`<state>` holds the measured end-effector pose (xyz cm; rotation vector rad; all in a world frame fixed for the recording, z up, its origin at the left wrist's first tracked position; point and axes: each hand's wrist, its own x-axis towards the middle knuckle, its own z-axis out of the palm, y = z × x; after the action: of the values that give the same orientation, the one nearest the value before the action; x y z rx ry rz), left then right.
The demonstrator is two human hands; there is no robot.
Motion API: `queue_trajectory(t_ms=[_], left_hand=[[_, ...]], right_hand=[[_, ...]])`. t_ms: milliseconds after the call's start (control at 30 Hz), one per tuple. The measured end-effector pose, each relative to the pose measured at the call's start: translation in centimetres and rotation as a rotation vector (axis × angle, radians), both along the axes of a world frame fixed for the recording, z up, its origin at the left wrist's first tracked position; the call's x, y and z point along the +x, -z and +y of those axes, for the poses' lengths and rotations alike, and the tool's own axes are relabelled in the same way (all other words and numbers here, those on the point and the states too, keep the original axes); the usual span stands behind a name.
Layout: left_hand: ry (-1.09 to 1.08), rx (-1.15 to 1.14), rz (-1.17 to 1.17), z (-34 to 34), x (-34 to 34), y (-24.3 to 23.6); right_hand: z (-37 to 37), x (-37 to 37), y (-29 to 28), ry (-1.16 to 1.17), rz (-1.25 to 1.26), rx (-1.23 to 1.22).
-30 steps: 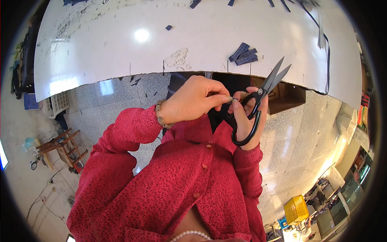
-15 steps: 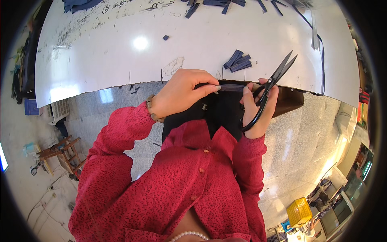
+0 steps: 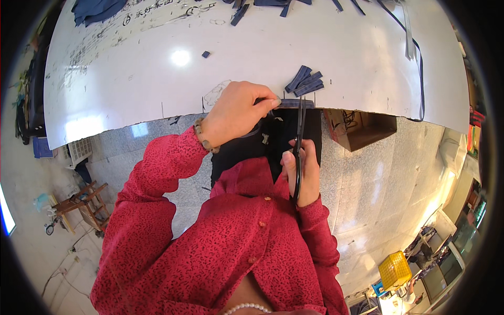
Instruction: Cutting small blue fabric strips from a larger piece using scissors.
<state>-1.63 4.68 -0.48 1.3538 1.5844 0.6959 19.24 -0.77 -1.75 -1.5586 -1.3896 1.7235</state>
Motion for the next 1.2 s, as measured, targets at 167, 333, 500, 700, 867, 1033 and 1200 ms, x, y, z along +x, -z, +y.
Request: queue_trajectory(t_ms=[167, 333, 500, 700, 867, 1033, 1200], left_hand=[[0.032, -0.024, 0.016, 0.5, 0.0, -0.2], [0.020, -0.053, -0.084, 0.4, 0.0, -0.5], [-0.041, -0.179, -0.067, 0.0, 0.0, -1.2], [0.017, -0.176, 0.006, 0.4, -0.1, -1.1], [0.026, -0.184, -0.039, 0.8, -0.2, -0.9], [-0.011, -0.191, -0.088, 0.7, -0.3, -0.8], [-0.008, -0.211, -0.103, 0.7, -0.3, -0.8]], right_hand=[[0.0, -0.2, 0.1, 0.015, -0.001, -0.056], [0.1, -0.2, -0.2, 0.020, 0.031, -0.044], [0.2, 0.1, -0.1, 0.018, 0.037, -0.056], [0.3, 0.1, -0.1, 0.025, 0.036, -0.069], [0.3, 0.5, 0.0, 0.008, 0.044, -0.080], [-0.9, 1.3, -0.7, -0.144, 0.158, 0.005], [-1.4, 1.2, -0.7, -0.193, 0.157, -0.119]])
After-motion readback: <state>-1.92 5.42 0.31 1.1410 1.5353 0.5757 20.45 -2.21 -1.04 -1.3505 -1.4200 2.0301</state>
